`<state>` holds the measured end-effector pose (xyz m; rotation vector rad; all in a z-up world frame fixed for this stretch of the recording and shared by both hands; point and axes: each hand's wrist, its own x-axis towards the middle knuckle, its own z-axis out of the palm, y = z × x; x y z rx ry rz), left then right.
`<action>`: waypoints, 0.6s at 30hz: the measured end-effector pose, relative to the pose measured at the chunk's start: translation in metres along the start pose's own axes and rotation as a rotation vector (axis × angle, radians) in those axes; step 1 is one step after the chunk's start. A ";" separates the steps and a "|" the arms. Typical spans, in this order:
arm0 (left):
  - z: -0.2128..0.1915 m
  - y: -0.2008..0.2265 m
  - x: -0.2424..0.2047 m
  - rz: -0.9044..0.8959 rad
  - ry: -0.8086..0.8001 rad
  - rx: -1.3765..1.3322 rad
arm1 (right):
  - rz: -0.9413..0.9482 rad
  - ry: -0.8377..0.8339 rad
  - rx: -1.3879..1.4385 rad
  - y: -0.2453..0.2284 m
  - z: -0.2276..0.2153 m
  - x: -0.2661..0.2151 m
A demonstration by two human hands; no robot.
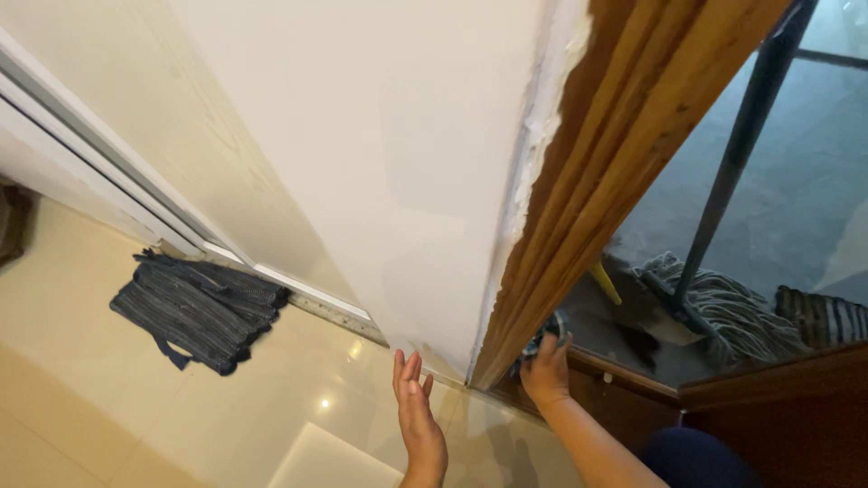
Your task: Cleaning a room by wiping door frames and nightstands, and sweeping the floor.
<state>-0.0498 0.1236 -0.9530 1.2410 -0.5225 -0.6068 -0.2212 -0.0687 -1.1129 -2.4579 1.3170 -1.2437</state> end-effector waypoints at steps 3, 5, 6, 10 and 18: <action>-0.002 -0.002 0.000 -0.026 -0.001 -0.009 | 0.177 -0.023 0.124 -0.009 -0.008 0.005; -0.002 0.002 0.001 -0.040 -0.001 -0.009 | 0.279 0.105 0.255 -0.034 -0.034 0.031; -0.002 0.005 0.002 -0.037 -0.001 -0.031 | 0.166 0.235 0.321 -0.050 -0.055 0.051; 0.000 0.004 0.004 -0.050 0.013 -0.110 | 0.033 0.427 0.718 -0.091 -0.115 0.107; 0.005 -0.008 0.005 -0.097 0.007 -0.133 | 0.078 0.184 0.345 -0.024 -0.016 0.003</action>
